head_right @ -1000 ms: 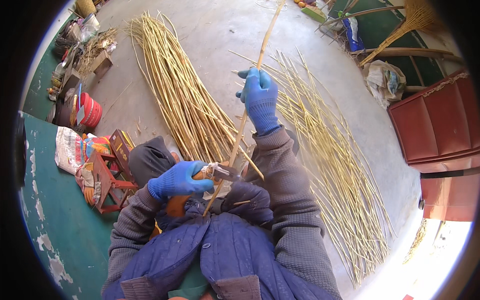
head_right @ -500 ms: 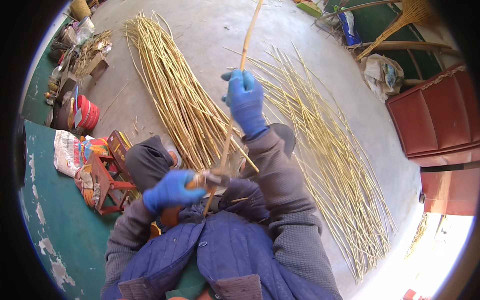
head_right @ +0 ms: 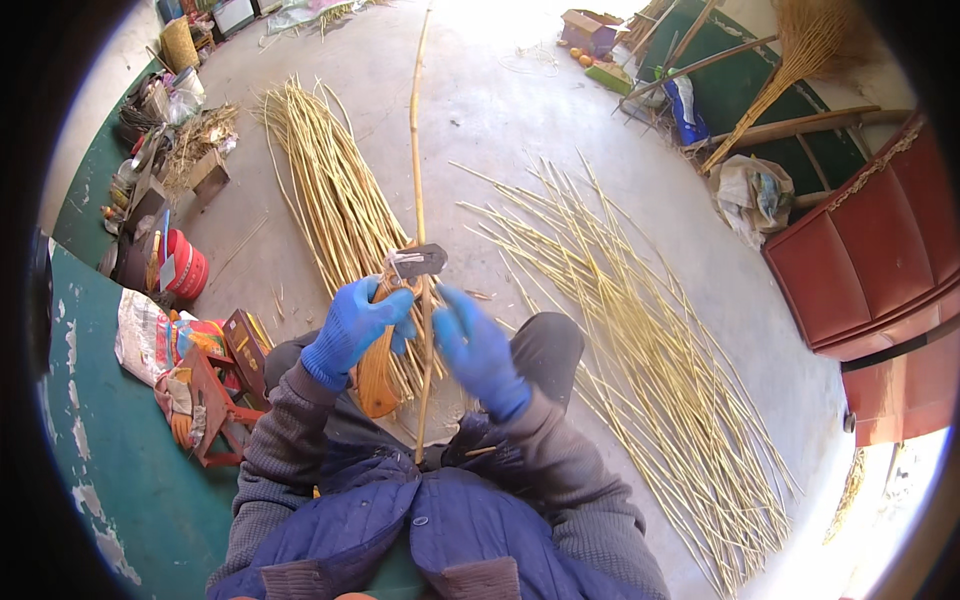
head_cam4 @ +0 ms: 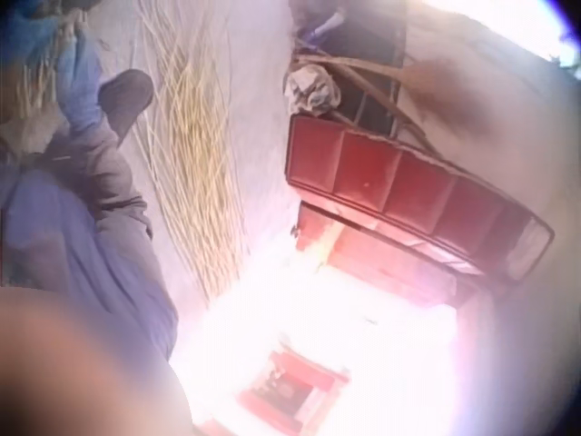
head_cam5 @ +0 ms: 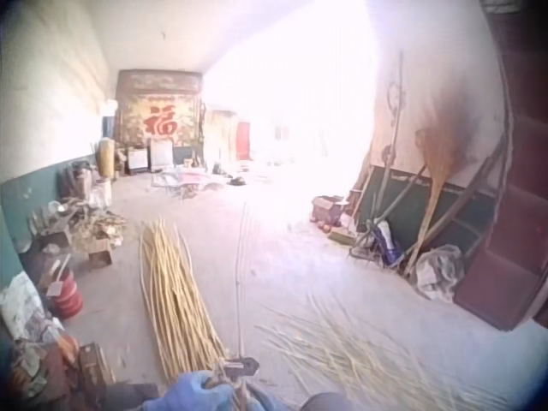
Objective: The person sits on the floor and repeatedly peels thin wooden sticks using a handheld peeling tool. They hold each stick with one hand and draw the tool along its length to remove the outer layer, then place the peeled stick aside.
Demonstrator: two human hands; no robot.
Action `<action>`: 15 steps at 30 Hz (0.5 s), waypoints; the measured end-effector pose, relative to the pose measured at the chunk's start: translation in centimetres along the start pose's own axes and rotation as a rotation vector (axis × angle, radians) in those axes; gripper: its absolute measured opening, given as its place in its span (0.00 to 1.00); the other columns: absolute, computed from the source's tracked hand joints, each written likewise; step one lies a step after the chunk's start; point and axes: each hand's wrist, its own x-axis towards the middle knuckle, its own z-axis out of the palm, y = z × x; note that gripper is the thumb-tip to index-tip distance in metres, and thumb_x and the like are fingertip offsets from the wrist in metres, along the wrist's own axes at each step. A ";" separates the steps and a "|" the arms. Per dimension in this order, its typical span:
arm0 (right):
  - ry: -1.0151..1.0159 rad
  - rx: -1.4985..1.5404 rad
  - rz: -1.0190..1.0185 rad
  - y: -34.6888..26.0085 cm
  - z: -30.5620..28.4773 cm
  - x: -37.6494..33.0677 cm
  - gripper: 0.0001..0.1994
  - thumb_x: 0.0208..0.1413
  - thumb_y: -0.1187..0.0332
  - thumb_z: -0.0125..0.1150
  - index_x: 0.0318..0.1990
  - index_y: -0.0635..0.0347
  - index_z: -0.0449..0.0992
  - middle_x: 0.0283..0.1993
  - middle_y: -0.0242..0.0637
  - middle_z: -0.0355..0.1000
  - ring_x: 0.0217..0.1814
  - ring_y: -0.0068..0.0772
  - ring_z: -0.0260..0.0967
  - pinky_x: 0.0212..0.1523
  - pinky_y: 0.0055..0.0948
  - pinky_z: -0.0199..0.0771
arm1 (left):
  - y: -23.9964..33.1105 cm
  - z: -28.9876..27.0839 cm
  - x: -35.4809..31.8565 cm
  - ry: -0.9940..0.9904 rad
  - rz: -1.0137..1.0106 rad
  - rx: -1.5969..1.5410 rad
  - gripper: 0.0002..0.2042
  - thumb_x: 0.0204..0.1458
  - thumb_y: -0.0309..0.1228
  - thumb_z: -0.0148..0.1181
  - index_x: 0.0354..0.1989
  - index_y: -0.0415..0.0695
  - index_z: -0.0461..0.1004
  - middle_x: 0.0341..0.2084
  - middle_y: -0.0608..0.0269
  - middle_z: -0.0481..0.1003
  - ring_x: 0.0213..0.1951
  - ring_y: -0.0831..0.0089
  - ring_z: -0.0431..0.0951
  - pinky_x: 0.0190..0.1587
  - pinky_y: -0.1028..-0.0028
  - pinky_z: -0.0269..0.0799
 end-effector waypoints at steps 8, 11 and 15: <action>-0.107 -0.224 -0.064 1.4 2.0 1.2 0.10 0.67 0.62 0.54 0.48 0.56 0.70 0.28 0.51 0.75 0.29 0.58 0.75 0.29 0.52 0.72 | -1.0 -0.3 3.3 0.186 0.052 -0.112 0.20 0.58 0.42 0.66 0.44 0.34 0.77 0.27 0.57 0.80 0.24 0.75 0.80 0.26 0.75 0.80; -0.281 -0.292 -0.112 1.3 0.0 0.1 0.09 0.67 0.63 0.55 0.46 0.58 0.71 0.24 0.49 0.72 0.24 0.56 0.74 0.25 0.49 0.72 | -0.2 -5.6 5.7 0.398 0.282 -0.152 0.28 0.59 0.52 0.63 0.51 0.34 0.76 0.30 0.56 0.79 0.26 0.75 0.80 0.28 0.78 0.80; -0.498 -0.279 -0.182 1.2 -7.7 -5.7 0.08 0.65 0.63 0.57 0.41 0.56 0.71 0.19 0.45 0.68 0.20 0.52 0.71 0.22 0.47 0.71 | 1.1 -16.0 7.6 0.541 0.303 -0.156 0.30 0.57 0.54 0.64 0.58 0.40 0.75 0.46 0.56 0.76 0.38 0.74 0.80 0.39 0.76 0.82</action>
